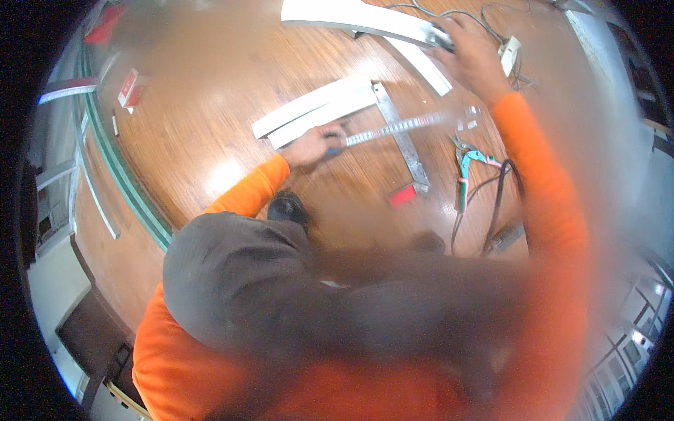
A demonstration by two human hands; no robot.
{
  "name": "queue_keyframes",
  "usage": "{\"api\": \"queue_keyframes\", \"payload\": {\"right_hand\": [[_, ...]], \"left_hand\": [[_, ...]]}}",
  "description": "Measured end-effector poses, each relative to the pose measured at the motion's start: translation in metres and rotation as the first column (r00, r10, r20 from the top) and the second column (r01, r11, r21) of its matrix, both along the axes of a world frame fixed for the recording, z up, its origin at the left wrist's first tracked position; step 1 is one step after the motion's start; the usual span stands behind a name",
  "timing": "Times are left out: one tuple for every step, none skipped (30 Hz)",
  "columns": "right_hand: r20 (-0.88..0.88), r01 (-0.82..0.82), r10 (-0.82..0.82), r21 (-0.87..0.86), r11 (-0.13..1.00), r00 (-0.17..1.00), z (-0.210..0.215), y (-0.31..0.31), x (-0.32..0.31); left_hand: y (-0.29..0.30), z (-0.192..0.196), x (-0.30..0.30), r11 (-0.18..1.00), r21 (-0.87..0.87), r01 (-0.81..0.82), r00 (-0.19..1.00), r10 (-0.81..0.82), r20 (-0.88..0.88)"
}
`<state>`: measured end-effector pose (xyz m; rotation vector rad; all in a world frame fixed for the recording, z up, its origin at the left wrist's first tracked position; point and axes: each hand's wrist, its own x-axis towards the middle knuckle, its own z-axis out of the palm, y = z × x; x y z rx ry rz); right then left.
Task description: The person sits on the floor and uses a combination square and a marker to measure and mark lines on several pieces of metal trim. They repeatedly position the square on the metal pieces and draw lines along the edge to indicate cut points.
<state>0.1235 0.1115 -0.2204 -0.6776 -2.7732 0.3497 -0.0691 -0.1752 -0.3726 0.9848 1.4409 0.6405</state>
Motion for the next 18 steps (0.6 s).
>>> {"api": "queue_keyframes", "payload": {"right_hand": [[-0.046, 0.005, -0.006, -0.007, 1.000, 0.999, 0.013, -0.011, 0.016], [-0.097, 0.012, -0.014, -0.019, 1.000, 0.995, 0.021, -0.023, 0.032], [-0.076, -0.009, 0.006, -0.040, 0.999, 0.997, 0.023, -0.039, 0.043], [-0.047, -0.025, 0.022, -0.053, 0.998, 0.999, 0.025, -0.054, 0.055], [-0.014, -0.040, 0.040, -0.064, 0.997, 0.999, 0.025, -0.066, 0.065], [-0.031, -0.073, 0.070, -0.137, 0.988, 0.997, 0.020, -0.080, 0.070], [-0.040, -0.094, 0.088, -0.198, 0.976, 0.995, 0.011, -0.092, 0.078], [-0.063, -0.064, 0.047, -0.290, 0.955, 0.997, -0.005, -0.103, 0.091], [-0.095, -0.054, 0.019, -0.382, 0.922, 0.995, -0.019, -0.110, 0.094], [-0.090, -0.063, 0.025, -0.448, 0.892, 0.996, -0.022, -0.114, 0.089], [-0.076, -0.057, 0.021, -0.509, 0.859, 0.997, -0.022, -0.118, 0.086], [-0.061, -0.052, 0.021, -0.569, 0.821, 0.998, -0.022, -0.119, 0.083], [-0.043, -0.029, 0.004, -0.606, 0.795, 0.999, -0.025, -0.120, 0.082], [-0.028, -0.009, -0.011, -0.643, 0.766, 1.000, -0.027, -0.120, 0.078], [-0.012, 0.009, -0.023, -0.678, 0.735, 1.000, -0.029, -0.119, 0.075], [0.047, 0.081, -0.068, -0.721, 0.689, 0.997, -0.022, -0.121, 0.070], [0.050, 0.086, -0.075, -0.785, 0.614, 0.996, -0.022, -0.120, 0.067], [0.055, 0.090, -0.081, -0.841, 0.533, 0.995, -0.023, -0.117, 0.065]], "left_hand": [[0.004, -0.015, 0.002, 0.979, 0.193, -0.069, 0.993, 0.086, -0.082], [0.011, -0.013, 0.000, 0.980, 0.164, -0.108, 0.987, 0.126, -0.101], [0.011, -0.005, -0.006, 0.979, 0.131, -0.156, 0.975, 0.174, -0.136], [0.011, -0.001, -0.016, 0.977, 0.160, -0.139, 0.974, 0.165, -0.158], [0.008, -0.002, -0.029, 0.974, 0.192, -0.123, 0.972, 0.157, -0.175], [-0.003, -0.008, -0.040, 0.981, 0.090, -0.169, 0.957, 0.186, -0.223], [-0.012, 0.003, -0.045, 0.987, 0.078, -0.138, 0.948, 0.154, -0.279], [-0.024, 0.018, -0.047, 0.991, 0.075, -0.112, 0.932, 0.131, -0.339], [-0.043, 0.020, -0.051, 0.981, 0.148, -0.122, 0.934, 0.164, -0.316], [-0.067, 0.023, -0.054, 0.968, 0.208, -0.138, 0.934, 0.197, -0.298], [-0.081, 0.030, -0.053, 0.981, 0.164, -0.105, 0.935, 0.153, -0.320], [-0.091, 0.038, -0.050, 0.990, 0.119, -0.073, 0.934, 0.110, -0.340], [-0.101, 0.047, -0.045, 0.994, 0.041, -0.099, 0.937, 0.107, -0.332], [-0.109, 0.057, -0.041, 0.992, -0.037, -0.125, 0.939, 0.106, -0.328], [-0.117, 0.065, -0.039, 0.982, -0.115, -0.151, 0.940, 0.107, -0.323], [-0.136, 0.048, -0.039, 0.992, 0.002, -0.127, 0.909, 0.117, -0.399], [-0.141, 0.050, -0.036, 0.995, 0.010, -0.098, 0.894, 0.092, -0.438], [-0.144, 0.052, -0.031, 0.998, 0.016, -0.068, 0.877, 0.067, -0.477]]}}
